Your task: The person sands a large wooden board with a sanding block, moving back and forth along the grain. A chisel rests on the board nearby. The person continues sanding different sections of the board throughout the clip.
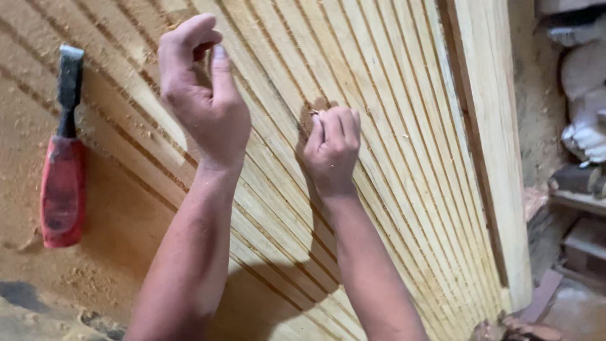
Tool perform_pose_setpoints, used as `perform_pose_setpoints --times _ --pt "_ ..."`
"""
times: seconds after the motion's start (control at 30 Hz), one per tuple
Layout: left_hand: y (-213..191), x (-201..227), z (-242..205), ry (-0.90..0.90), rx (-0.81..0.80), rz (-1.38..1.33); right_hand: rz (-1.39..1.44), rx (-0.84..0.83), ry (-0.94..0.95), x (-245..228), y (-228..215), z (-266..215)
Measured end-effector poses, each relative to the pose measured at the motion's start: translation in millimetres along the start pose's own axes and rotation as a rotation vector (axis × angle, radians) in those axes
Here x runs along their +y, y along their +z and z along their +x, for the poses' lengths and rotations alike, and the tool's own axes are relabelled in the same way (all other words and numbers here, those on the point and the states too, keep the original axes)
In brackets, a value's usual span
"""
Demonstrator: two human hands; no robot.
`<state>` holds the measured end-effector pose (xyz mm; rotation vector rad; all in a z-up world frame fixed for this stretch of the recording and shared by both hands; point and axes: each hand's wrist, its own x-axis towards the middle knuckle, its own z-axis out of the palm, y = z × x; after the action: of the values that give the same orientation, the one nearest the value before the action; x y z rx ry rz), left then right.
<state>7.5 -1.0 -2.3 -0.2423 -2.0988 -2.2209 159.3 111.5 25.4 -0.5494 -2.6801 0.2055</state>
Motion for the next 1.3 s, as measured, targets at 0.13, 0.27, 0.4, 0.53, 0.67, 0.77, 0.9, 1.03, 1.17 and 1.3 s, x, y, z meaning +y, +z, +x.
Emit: perform_pose_setpoints --times 0.13,0.27,0.4,0.53,0.67,0.77,0.9,1.03,1.17,1.3 --pt "2.3 -2.1 2.3 -0.027 0.008 -0.019 -0.012 -0.006 0.007 -1.7 -16.4 -15.8" --pt "4.3 -5.6 2.6 -0.045 0.038 0.005 -0.036 -0.012 0.062 -11.2 -31.4 -20.2" --pt "4.0 -2.1 1.0 0.0 0.02 0.031 -0.046 -0.014 0.035 -7.8 1.9 5.4" --pt "0.3 1.6 2.3 -0.016 -0.004 -0.016 0.007 0.007 0.008 -7.0 2.5 0.5" --pt "1.1 3.8 2.5 -0.027 0.015 -0.025 -0.049 0.022 0.066 -17.1 -24.9 -14.3" --pt "2.8 4.9 1.8 -0.014 0.025 -0.002 -0.043 0.023 0.045 -17.7 -7.3 5.9" --pt "0.5 4.4 0.8 -0.033 0.012 -0.027 0.005 0.032 -0.005 -13.4 33.6 33.5" --pt "0.6 4.1 1.9 -0.045 0.012 -0.049 0.017 0.027 -0.003 -11.6 -0.5 9.4" --pt "3.6 3.5 5.6 -0.023 0.021 -0.019 -0.056 0.017 0.013 -13.1 -32.8 -16.0" --pt "2.2 8.2 3.3 -0.015 0.035 0.015 -0.062 0.013 -0.009 -5.4 5.1 10.4"
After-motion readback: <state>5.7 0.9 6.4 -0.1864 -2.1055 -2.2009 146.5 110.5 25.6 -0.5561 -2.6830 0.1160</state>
